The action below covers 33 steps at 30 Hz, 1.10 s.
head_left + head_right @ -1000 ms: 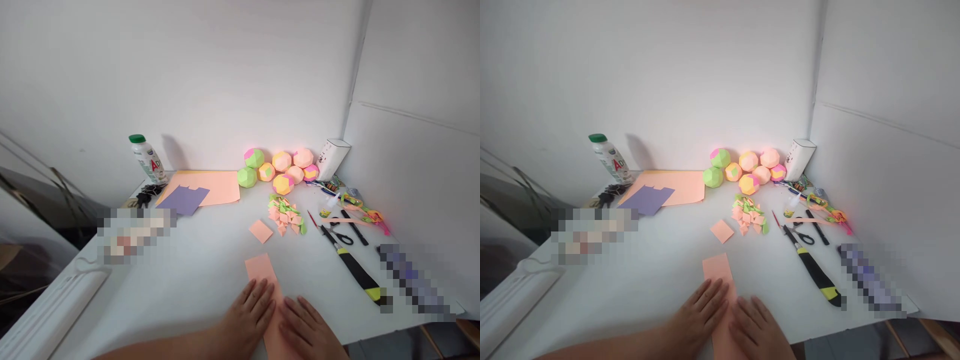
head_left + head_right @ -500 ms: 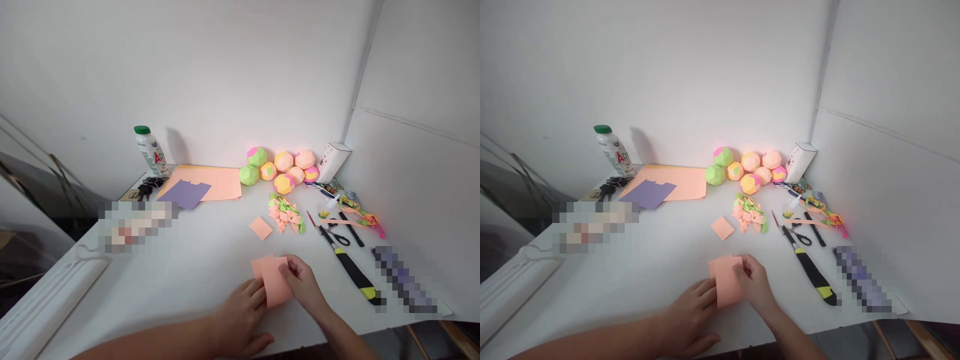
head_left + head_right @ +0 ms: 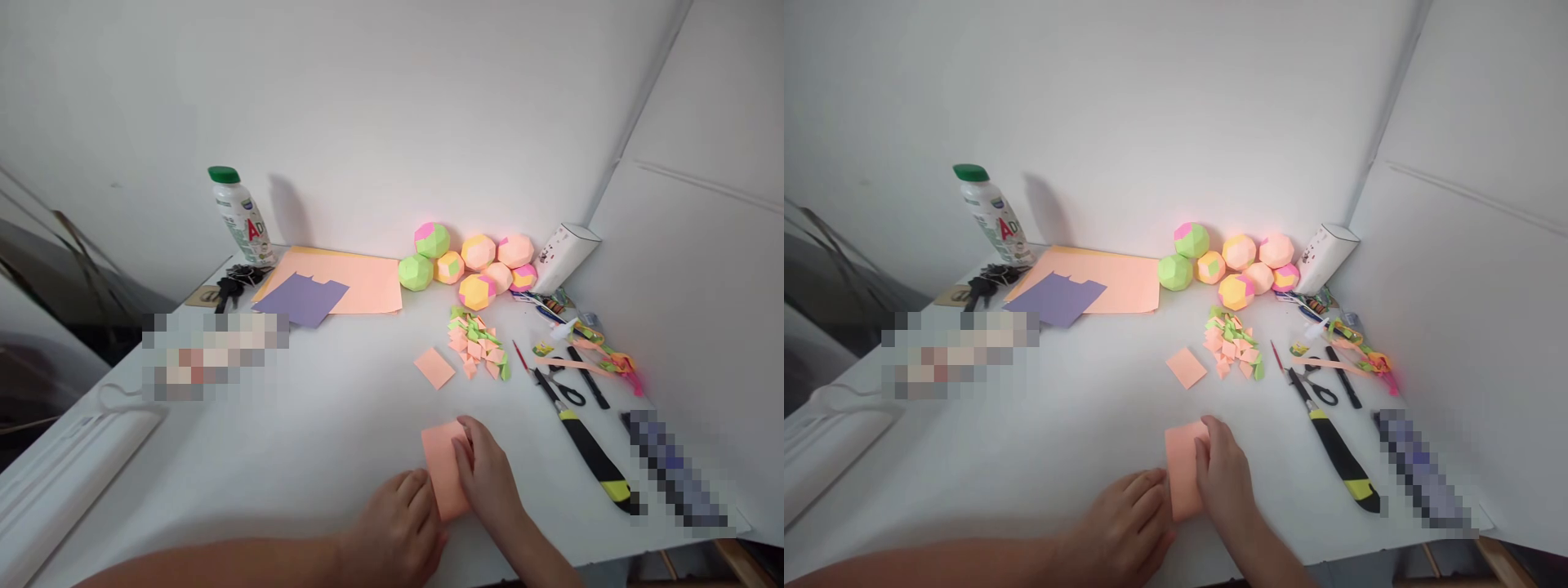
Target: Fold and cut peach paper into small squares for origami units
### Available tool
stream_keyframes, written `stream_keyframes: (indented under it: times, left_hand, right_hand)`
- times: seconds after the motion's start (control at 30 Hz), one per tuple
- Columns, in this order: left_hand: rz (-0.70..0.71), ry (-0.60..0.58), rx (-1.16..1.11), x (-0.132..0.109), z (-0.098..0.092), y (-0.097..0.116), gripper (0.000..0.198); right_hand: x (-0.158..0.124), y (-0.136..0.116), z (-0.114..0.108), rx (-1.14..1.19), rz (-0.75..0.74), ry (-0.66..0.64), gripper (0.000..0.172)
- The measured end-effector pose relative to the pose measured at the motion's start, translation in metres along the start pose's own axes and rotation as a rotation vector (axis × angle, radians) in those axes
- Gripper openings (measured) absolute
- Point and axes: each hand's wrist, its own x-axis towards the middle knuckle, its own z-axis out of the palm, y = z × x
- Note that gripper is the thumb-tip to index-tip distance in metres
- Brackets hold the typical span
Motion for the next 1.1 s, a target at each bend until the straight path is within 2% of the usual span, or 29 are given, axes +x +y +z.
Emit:
stream_keyframes:
  times: [0.17, 0.3, 0.47, 0.73, 0.97, 1.1]
  left_hand:
    - [0.000, -0.014, 0.018, 0.008, -0.004, -0.003, 0.019]
    - [-0.054, -0.031, 0.054, 0.007, -0.001, -0.005, 0.015]
    - [-0.122, -0.116, 0.058, -0.002, 0.006, -0.006, 0.036]
    - [-0.113, -0.223, 0.094, -0.003, 0.006, -0.008, 0.045]
    - [-0.121, -0.106, 0.102, -0.003, 0.010, -0.009, 0.040]
    - [-0.136, -0.120, 0.090, -0.003, 0.009, -0.009, 0.039]
  right_hand:
    - [0.002, 0.001, 0.001, 0.000, -0.035, -0.039, 0.022]
    - [0.002, 0.000, 0.002, -0.021, -0.043, -0.048, 0.023]
    - [0.003, -0.003, 0.003, -0.122, -0.087, -0.043, 0.022]
    - [0.005, -0.009, -0.001, -0.111, -0.090, -0.012, 0.023]
    - [-0.009, -0.012, -0.004, -0.002, -0.034, 0.044, 0.019]
    - [-0.010, -0.014, -0.002, 0.008, -0.045, 0.029, 0.019]
